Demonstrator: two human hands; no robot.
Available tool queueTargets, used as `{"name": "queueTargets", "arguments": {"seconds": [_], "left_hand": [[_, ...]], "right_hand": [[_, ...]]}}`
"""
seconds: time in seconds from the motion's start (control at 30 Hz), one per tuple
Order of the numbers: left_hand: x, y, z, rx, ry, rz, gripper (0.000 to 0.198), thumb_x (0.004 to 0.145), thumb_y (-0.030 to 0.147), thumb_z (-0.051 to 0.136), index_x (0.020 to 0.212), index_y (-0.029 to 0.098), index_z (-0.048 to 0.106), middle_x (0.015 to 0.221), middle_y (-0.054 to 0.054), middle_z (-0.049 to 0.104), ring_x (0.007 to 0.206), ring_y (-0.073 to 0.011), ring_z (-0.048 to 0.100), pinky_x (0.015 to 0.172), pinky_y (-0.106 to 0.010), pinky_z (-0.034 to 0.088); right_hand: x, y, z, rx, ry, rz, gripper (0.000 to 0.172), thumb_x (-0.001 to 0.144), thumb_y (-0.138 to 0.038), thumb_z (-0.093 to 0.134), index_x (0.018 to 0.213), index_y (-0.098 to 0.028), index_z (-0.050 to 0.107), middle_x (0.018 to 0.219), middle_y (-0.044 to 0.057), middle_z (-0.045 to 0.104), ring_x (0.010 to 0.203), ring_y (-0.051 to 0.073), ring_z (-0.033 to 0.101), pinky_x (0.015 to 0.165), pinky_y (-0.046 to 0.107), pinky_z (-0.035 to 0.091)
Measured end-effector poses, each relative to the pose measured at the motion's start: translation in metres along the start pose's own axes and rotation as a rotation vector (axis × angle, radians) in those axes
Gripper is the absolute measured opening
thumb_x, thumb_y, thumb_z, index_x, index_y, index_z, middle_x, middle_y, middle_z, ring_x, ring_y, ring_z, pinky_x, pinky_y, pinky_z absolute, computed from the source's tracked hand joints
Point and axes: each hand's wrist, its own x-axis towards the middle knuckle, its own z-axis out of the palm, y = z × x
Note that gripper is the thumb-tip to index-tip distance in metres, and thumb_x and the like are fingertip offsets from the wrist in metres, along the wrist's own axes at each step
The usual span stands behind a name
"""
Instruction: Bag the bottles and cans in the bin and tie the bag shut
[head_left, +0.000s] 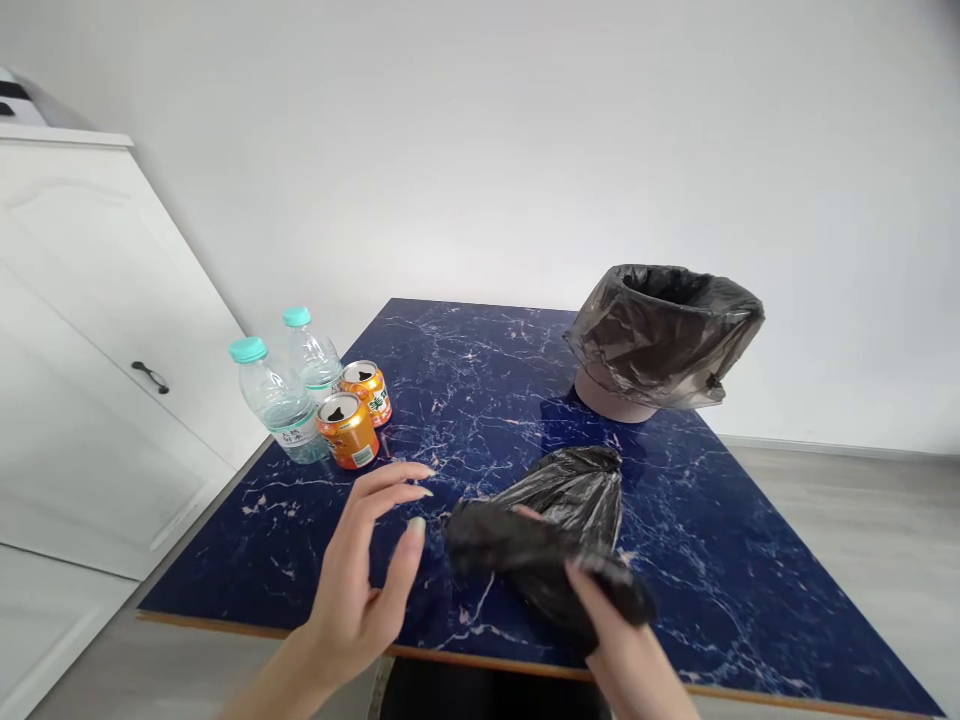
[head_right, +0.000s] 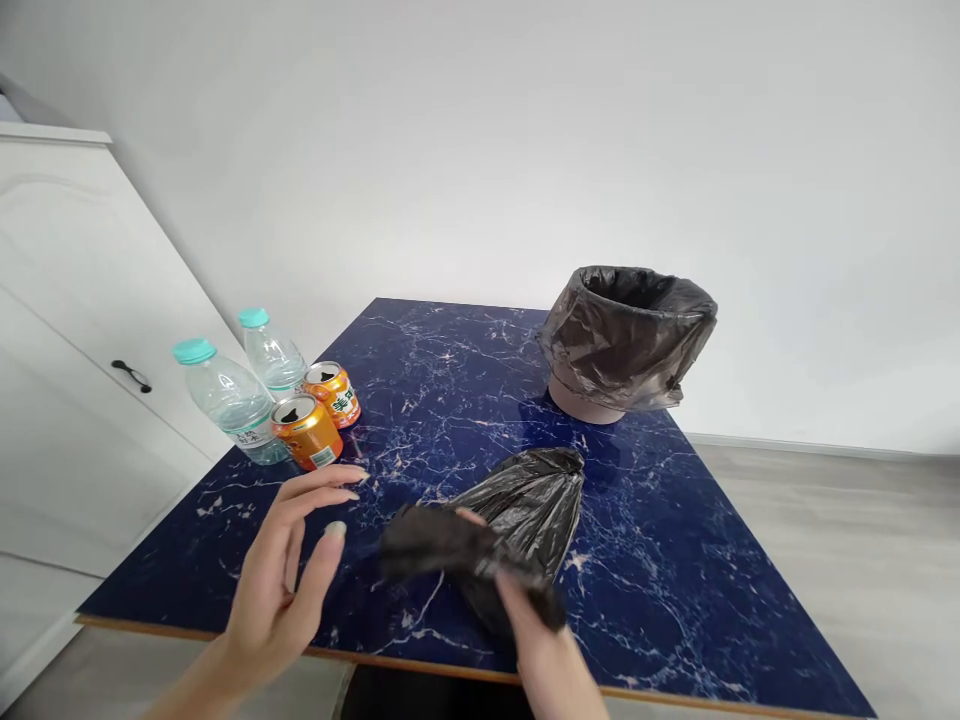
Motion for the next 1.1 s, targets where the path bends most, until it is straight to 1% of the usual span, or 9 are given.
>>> {"name": "queueTargets", "arguments": {"seconds": [0.07,0.17,0.3,0.47,0.6,0.7,0.8,0.97,1.1], "left_hand": [[0.004,0.005,0.015,-0.008,-0.034,0.092,0.031,0.105,0.009,0.051,0.133,0.022,0.057,0.138,-0.014,0.063,0.134,-0.0267,0.060,0.114,-0.049,0.053],[0.012,0.012,0.042,0.031,-0.293,0.241,0.034,0.106,0.015,0.056,0.139,0.023,0.055,0.150,-0.014,0.062,0.148,-0.0292,0.051,0.122,-0.050,0.048],[0.026,0.008,0.081,0.172,-0.680,0.311,0.053,0.112,0.045,0.054,0.159,0.023,0.046,0.174,-0.010,0.043,0.166,-0.0332,0.029,0.132,-0.056,0.035],[0.030,-0.014,0.119,0.270,-0.778,0.259,0.068,0.114,0.057,0.038,0.172,0.022,0.031,0.181,-0.009,0.025,0.170,-0.0336,0.014,0.137,-0.058,0.023],[0.024,-0.027,0.136,0.291,-0.758,0.245,0.067,0.116,0.053,0.033,0.174,0.021,0.026,0.182,-0.008,0.021,0.170,-0.0325,0.009,0.138,-0.058,0.018],[0.023,-0.028,0.145,0.296,-0.743,0.251,0.067,0.116,0.049,0.037,0.175,0.022,0.021,0.181,-0.010,0.023,0.170,-0.0327,0.011,0.138,-0.058,0.017],[0.026,-0.028,0.150,0.273,-0.778,0.266,0.074,0.113,0.044,0.046,0.177,0.024,0.013,0.182,-0.011,0.018,0.169,-0.0339,0.013,0.137,-0.058,0.018],[0.041,-0.043,0.144,0.174,-0.822,0.325,0.067,0.112,0.047,0.049,0.172,0.022,0.033,0.179,-0.010,0.029,0.169,-0.0292,0.017,0.139,-0.053,0.020],[0.062,-0.071,0.129,0.148,-0.804,0.305,0.049,0.115,0.042,0.043,0.158,0.020,0.054,0.172,-0.008,0.046,0.166,-0.0234,0.030,0.139,-0.048,0.023]], "right_hand": [[0.009,0.005,-0.017,0.308,0.078,0.225,0.060,0.116,-0.047,0.023,0.164,-0.026,0.051,0.131,0.011,0.080,0.129,0.031,0.073,0.106,0.057,0.063],[0.023,0.009,-0.037,0.838,0.196,0.621,0.068,0.109,-0.066,0.043,0.150,-0.017,0.066,0.124,0.015,0.082,0.125,0.037,0.075,0.105,0.060,0.063],[0.042,0.023,-0.066,0.965,0.305,0.762,0.070,0.098,-0.064,0.066,0.149,-0.016,0.064,0.137,0.015,0.076,0.126,0.038,0.074,0.103,0.056,0.065],[0.047,0.041,-0.106,0.592,0.342,0.609,0.093,0.092,-0.061,0.076,0.167,-0.018,0.042,0.159,0.018,0.061,0.145,0.040,0.060,0.116,0.058,0.055],[0.033,0.027,-0.107,-0.128,0.514,0.324,0.092,0.102,-0.062,0.060,0.175,-0.023,0.022,0.178,0.015,0.033,0.163,0.042,0.033,0.128,0.067,0.036],[0.025,0.013,-0.087,-0.453,0.338,0.043,0.070,0.112,-0.052,0.045,0.175,-0.029,0.026,0.181,0.007,0.024,0.167,0.038,0.023,0.132,0.066,0.029],[0.032,0.020,-0.065,-0.587,0.085,-0.097,0.067,0.116,-0.045,0.037,0.177,-0.030,0.016,0.181,0.005,0.025,0.169,0.033,0.017,0.135,0.065,0.022],[0.057,0.068,-0.055,-0.696,-0.097,-0.072,0.062,0.117,-0.049,0.028,0.175,-0.026,0.026,0.178,0.007,0.033,0.168,0.029,0.021,0.135,0.064,0.020],[0.057,0.107,-0.068,-0.755,-0.037,-0.013,0.064,0.116,-0.056,0.029,0.173,-0.028,0.031,0.179,0.007,0.031,0.167,0.028,0.024,0.134,0.060,0.023]]}}
